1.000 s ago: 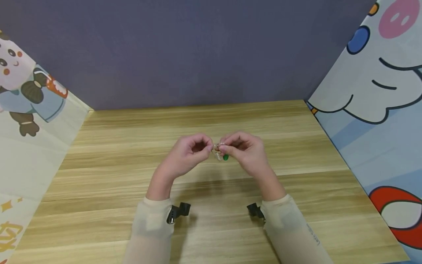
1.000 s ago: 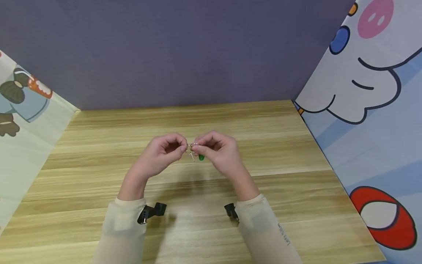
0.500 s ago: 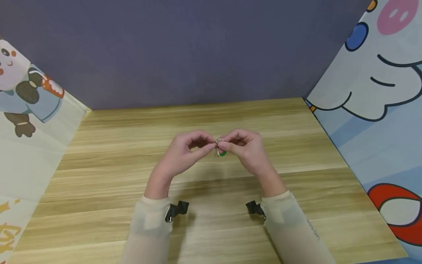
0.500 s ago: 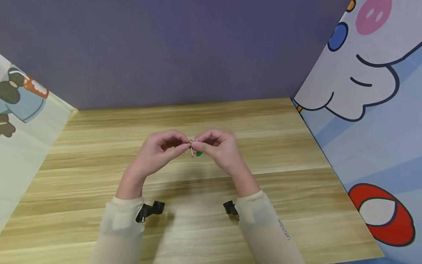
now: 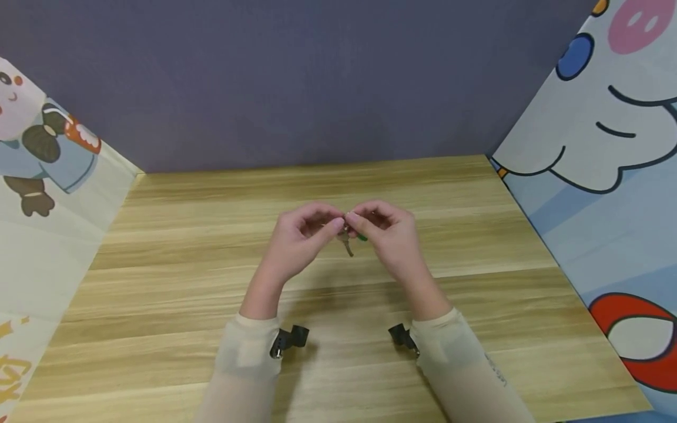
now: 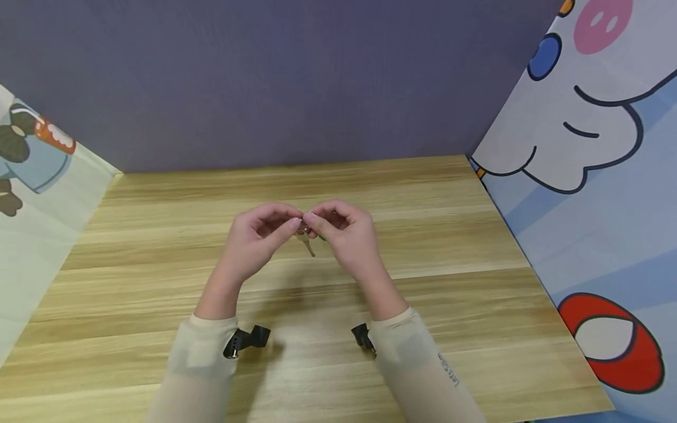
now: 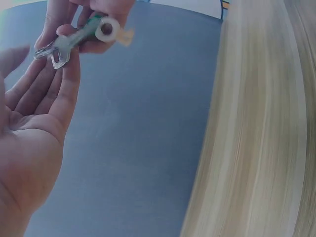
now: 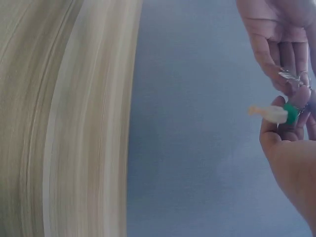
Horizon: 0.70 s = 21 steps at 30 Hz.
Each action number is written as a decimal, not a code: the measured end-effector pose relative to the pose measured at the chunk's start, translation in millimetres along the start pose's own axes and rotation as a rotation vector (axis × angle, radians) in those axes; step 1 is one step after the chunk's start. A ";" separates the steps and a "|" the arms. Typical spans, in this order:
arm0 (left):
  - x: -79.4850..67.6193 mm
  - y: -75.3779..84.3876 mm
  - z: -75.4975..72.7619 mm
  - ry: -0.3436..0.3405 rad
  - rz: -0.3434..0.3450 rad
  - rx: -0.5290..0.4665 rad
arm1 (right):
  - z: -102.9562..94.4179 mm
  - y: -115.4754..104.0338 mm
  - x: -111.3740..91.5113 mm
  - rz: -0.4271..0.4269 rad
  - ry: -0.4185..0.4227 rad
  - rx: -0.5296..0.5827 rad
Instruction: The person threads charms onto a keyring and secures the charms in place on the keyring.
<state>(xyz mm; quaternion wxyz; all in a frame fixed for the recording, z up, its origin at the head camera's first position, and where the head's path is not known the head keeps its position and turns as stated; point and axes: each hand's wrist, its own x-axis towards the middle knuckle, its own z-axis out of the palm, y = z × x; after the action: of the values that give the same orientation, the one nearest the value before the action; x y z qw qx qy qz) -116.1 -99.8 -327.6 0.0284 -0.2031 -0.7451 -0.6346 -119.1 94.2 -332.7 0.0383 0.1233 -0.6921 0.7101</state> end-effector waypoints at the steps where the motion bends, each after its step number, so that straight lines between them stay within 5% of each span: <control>1: 0.0 -0.8 0.0 0.003 -0.003 0.006 | 0.5 0.4 0.0 -0.003 0.004 -0.008; 6: 1.9 -4.0 -0.2 0.054 0.069 0.100 | 1.9 1.5 -0.6 -0.020 -0.019 -0.064; 10: 1.8 -4.3 -1.6 0.094 0.043 0.109 | 2.1 0.7 -0.7 -0.036 -0.065 -0.123; 15: -0.6 -4.9 -1.9 0.111 -0.035 0.009 | 2.6 1.8 -0.5 -0.055 -0.104 -0.087; 21: -0.8 -9.0 -0.3 0.121 -0.050 -0.157 | 0.5 7.5 -0.5 -0.068 -0.101 -0.038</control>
<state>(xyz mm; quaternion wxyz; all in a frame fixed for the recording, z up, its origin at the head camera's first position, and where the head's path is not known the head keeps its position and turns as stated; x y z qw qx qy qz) -118.5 -101.3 -336.1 0.0413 -0.1472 -0.6948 -0.7028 -120.2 93.5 -340.2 0.0299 0.1816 -0.7018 0.6881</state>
